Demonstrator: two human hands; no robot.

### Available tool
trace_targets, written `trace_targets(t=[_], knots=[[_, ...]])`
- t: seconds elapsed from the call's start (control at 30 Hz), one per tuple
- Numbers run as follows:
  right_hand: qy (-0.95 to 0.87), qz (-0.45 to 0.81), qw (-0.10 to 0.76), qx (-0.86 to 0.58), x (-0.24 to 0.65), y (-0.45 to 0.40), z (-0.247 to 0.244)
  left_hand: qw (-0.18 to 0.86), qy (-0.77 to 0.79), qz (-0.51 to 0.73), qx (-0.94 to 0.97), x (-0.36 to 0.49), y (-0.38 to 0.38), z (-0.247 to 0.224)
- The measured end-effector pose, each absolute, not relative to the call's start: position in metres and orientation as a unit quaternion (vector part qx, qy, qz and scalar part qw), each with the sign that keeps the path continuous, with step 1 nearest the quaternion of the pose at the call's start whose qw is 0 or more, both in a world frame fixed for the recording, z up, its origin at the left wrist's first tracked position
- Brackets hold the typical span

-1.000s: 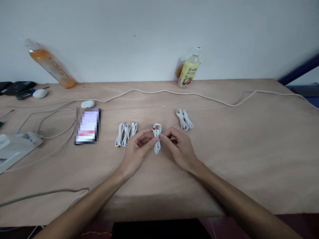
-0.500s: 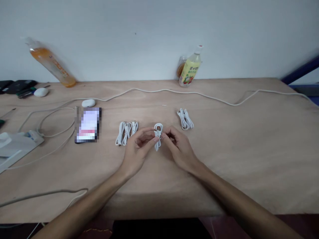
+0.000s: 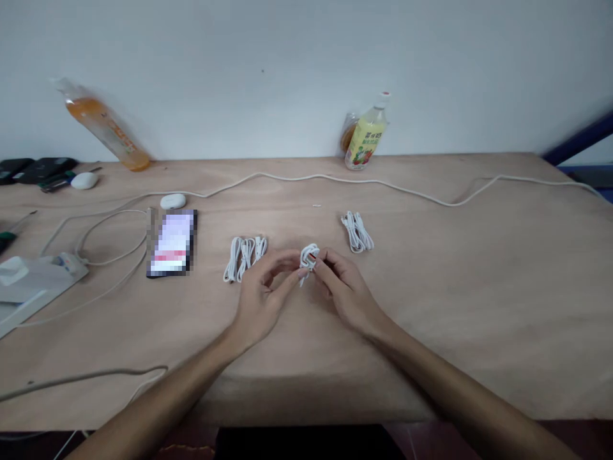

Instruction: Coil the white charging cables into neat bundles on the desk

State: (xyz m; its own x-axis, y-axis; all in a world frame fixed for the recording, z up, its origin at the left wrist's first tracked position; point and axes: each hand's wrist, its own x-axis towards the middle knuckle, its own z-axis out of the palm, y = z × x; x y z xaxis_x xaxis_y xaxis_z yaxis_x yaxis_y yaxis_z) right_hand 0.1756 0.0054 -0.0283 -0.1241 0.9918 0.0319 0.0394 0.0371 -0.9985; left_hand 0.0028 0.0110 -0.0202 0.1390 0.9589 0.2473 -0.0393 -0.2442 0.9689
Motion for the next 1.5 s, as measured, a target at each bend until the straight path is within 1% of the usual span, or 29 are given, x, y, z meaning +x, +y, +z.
trace_targets(t=[0.13, 0.27, 0.37, 0.47, 0.6, 0.9, 1.0, 1.1, 1.2, 1.27, 1.33, 1.4, 1.5], knots=[[-0.516, 0.572, 0.445, -0.457, 0.177, 0.006, -0.028, 0.470, 0.385, 0.527, 0.594, 0.003, 0.011, -0.019], [-0.517, 0.552, 0.469, -0.456, 0.177, 0.006, -0.025, 0.523, 0.404, 0.521, 0.540, 0.005, 0.012, -0.016], [-0.530, 0.495, 0.514, -0.458, 0.177, 0.004, -0.023, 0.570, 0.410, 0.525, 0.481, 0.005, 0.015, -0.016], [-0.565, 0.430, 0.534, -0.460, 0.177, 0.002, -0.023, 0.620, 0.397, 0.525, 0.427, 0.005, 0.016, -0.017], [-0.636, 0.339, 0.512, -0.467, 0.179, 0.000, -0.024, 0.664, 0.397, 0.507, 0.380, 0.005, 0.015, -0.018], [-0.736, 0.155, 0.466, -0.466, 0.185, 0.000, -0.031, 0.694, 0.376, 0.500, 0.357, 0.004, 0.015, -0.021], [-0.759, 0.104, 0.458, -0.451, 0.185, 0.001, -0.034, 0.691, 0.378, 0.501, 0.360, 0.005, 0.015, -0.022], [-0.779, 0.027, 0.448, -0.438, 0.183, 0.003, -0.035, 0.683, 0.379, 0.505, 0.368, 0.007, 0.014, -0.022], [-0.783, -0.031, 0.441, -0.436, 0.180, 0.004, -0.037, 0.654, 0.383, 0.520, 0.394, 0.008, 0.014, -0.021], [-0.781, -0.044, 0.438, -0.442, 0.178, 0.004, -0.039, 0.626, 0.391, 0.526, 0.424, 0.009, 0.013, -0.020], [-0.779, -0.040, 0.431, -0.453, 0.178, 0.004, -0.042, 0.595, 0.395, 0.528, 0.460, 0.008, 0.013, -0.018], [-0.774, -0.006, 0.422, -0.473, 0.178, 0.003, -0.043, 0.562, 0.396, 0.529, 0.497, 0.006, 0.012, -0.017], [-0.757, 0.107, 0.421, -0.489, 0.179, 0.002, -0.040, 0.514, 0.399, 0.529, 0.545, 0.004, 0.011, -0.015]])
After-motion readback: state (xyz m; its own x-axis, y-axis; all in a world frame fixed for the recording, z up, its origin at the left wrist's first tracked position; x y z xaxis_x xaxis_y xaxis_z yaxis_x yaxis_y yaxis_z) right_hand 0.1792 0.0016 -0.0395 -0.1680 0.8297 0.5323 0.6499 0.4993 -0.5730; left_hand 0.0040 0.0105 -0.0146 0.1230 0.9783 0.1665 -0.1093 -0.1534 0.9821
